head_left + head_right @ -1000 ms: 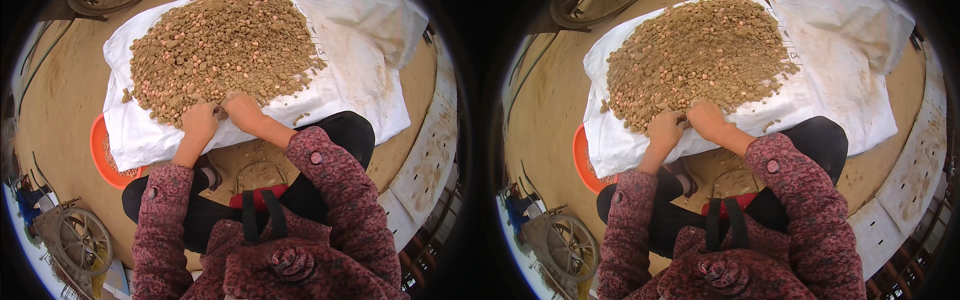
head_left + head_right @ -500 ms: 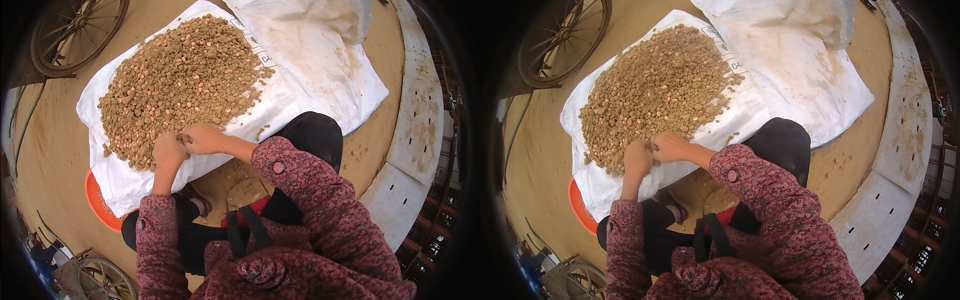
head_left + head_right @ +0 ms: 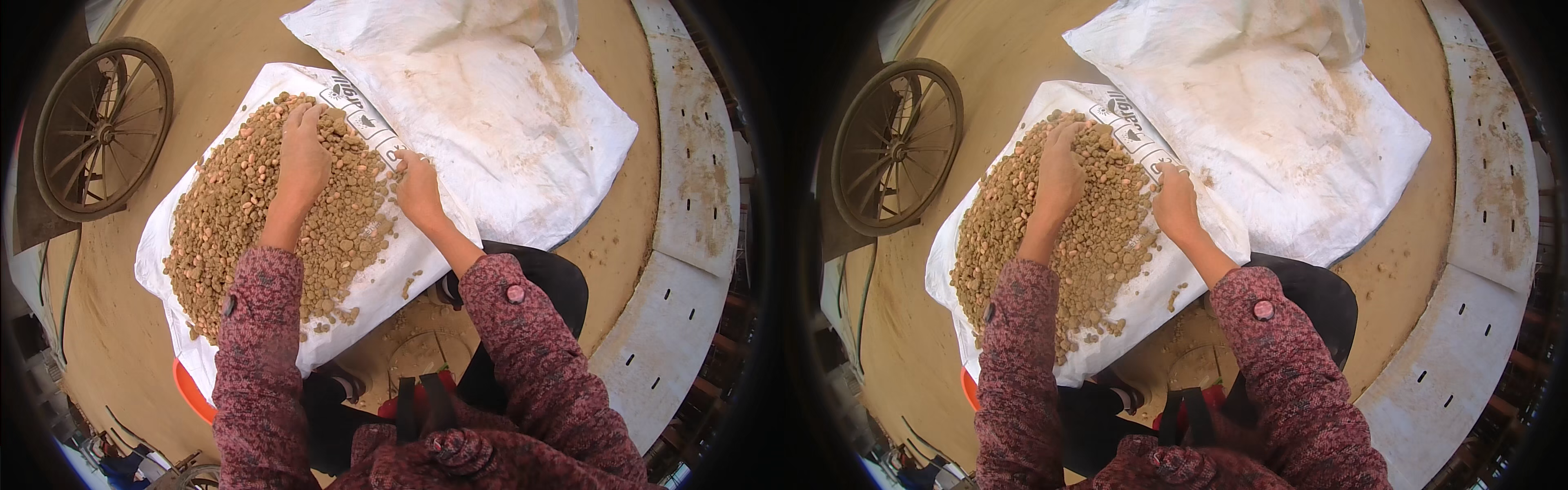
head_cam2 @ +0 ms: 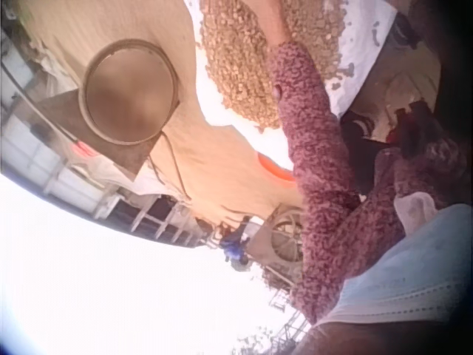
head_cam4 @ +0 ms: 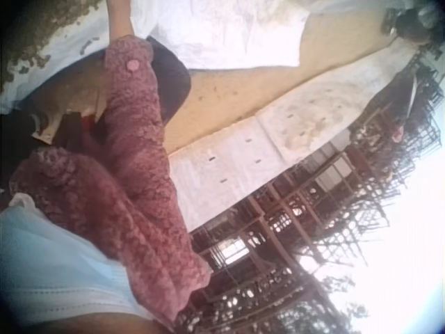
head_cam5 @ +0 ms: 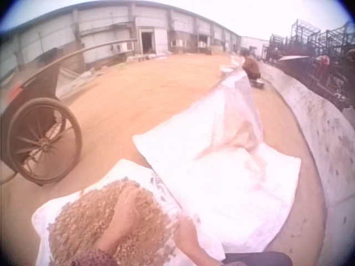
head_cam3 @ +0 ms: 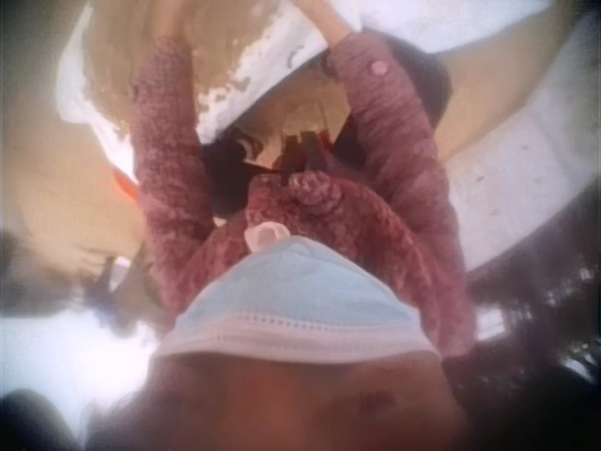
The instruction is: The person pours feed pellets from a large sack onto a white sack on the ground, then sits on a small red stool and sorts the pellets by hand, picking out debris and placing it into a nearby orange basin.
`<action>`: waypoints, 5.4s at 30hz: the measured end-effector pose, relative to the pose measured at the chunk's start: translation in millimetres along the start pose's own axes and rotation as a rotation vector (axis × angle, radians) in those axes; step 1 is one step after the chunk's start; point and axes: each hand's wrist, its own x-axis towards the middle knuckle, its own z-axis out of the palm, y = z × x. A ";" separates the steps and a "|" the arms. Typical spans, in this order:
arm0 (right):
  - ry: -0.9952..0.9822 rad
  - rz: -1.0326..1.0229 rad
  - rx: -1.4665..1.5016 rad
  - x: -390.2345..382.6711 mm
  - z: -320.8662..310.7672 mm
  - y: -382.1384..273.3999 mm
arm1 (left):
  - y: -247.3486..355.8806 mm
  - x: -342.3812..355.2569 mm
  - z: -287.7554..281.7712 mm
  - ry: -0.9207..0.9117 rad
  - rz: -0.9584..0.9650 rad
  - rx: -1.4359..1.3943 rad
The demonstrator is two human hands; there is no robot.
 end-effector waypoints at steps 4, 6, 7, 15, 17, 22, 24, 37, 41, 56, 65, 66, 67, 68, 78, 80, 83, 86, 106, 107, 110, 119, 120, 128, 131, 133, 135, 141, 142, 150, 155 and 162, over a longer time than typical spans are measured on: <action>-0.004 -0.090 -0.088 5.9 2.5 0.0 | -0.8 50.7 50.3 -0.234 0.183 0.373; -0.071 -0.119 -0.192 8.0 3.4 -2.1 | -5.9 40.1 63.4 -0.405 0.216 0.476; -0.071 -0.161 -0.236 9.1 4.1 -2.9 | -7.5 31.5 68.2 -0.524 0.224 0.537; -0.149 -0.338 -0.455 -22.9 32.4 -11.0 | -8.1 -53.0 29.4 -0.444 0.411 0.451; -0.148 -0.369 -0.496 -41.2 41.3 -13.6 | -6.9 -73.1 14.2 -0.433 0.409 0.471; -0.123 -0.571 -0.620 -81.2 49.5 -12.3 | -9.4 -133.5 -19.0 -0.448 0.368 0.598; -0.144 -0.646 -0.587 -94.6 48.8 -12.0 | -12.4 -157.4 -30.1 -0.497 0.316 0.629; -0.213 -0.030 0.089 8.5 16.3 -21.9 | -0.1 -223.7 -99.6 -0.635 -0.301 0.484; -0.182 -0.273 -0.199 -1.8 34.1 -8.5 | 1.0 -210.6 -97.5 -0.392 -0.287 0.145; -0.251 -0.303 -0.415 7.3 19.0 -5.1 | 10.5 -84.3 19.8 -0.038 -0.150 0.062; -0.097 -0.636 -0.386 40.0 31.4 3.9 | 13.1 -70.3 29.8 -0.241 -0.059 0.411; -0.130 -0.614 -0.423 41.2 30.2 5.0 | 16.1 -69.8 29.6 -0.260 -0.092 0.425; -0.172 -0.520 -0.194 42.1 27.4 6.1 | 18.3 -69.6 28.7 -0.279 -0.127 0.437; -0.271 -0.369 -0.001 43.8 21.9 7.5 | 19.0 -69.4 27.1 -0.315 -0.157 0.430; -0.594 -0.077 0.447 33.7 17.7 0.4 | -17.1 -81.9 -5.4 -0.080 -0.858 -1.401; -0.427 -0.322 0.009 24.8 27.8 1.0 | -9.0 -80.4 0.2 -0.128 -0.823 -0.977; -0.352 -0.451 -0.262 18.9 34.9 1.0 | 9.4 -78.3 13.2 -0.300 -0.575 -0.148; -0.341 -0.377 -0.056 24.8 26.2 2.0 | 20.9 -82.8 26.5 -0.153 -0.471 0.039; -0.179 -0.209 -0.077 30.3 23.9 2.8 | -13.8 -68.1 34.9 -0.136 0.124 0.371; -0.224 -0.192 0.050 32.2 22.4 2.2 | -13.7 -64.0 34.3 -0.163 0.097 0.372; -0.552 0.125 0.514 38.3 15.6 3.3 | -12.2 -51.5 31.6 -0.259 0.097 0.389; -0.225 -0.451 -0.144 7.2 44.4 7.3 | -13.8 -45.5 28.6 -0.414 0.175 0.483; -0.224 -0.491 -0.195 6.6 44.1 6.5 | -14.9 -45.3 27.3 -0.422 0.203 0.495; -0.733 0.322 0.705 22.7 -10.1 15.9 | -6.4 -49.7 5.1 -0.400 -0.285 0.030; -0.635 0.061 0.452 8.7 -7.8 18.4 | -13.3 -59.4 -18.5 -0.331 -0.820 -1.040; -0.579 -0.202 0.129 -0.7 -2.5 17.4 | -18.0 -73.5 -30.0 -0.278 -0.867 -1.592; -0.525 -0.346 -0.115 -9.2 1.2 14.1 | -19.0 -96.4 -38.4 -0.182 -0.859 -1.867; -0.365 -0.409 -0.352 -19.3 4.0 -4.8 | -11.6 -127.0 -41.1 -0.314 -0.848 -1.215; -0.377 -0.429 -0.319 -20.8 5.4 -8.0 | -5.1 -130.7 -33.3 -0.334 -0.756 -0.909; -0.394 -0.572 -0.539 -29.2 21.2 -12.6 | 13.5 -152.1 1.3 -0.259 -0.488 -0.175; -0.388 -0.543 -0.329 -25.2 19.8 -8.3 | 12.6 -149.7 -2.1 -0.331 -0.564 -0.262; -0.638 0.307 0.936 -5.2 18.9 -23.9 | -15.9 -141.2 -24.0 -0.282 -0.913 -1.409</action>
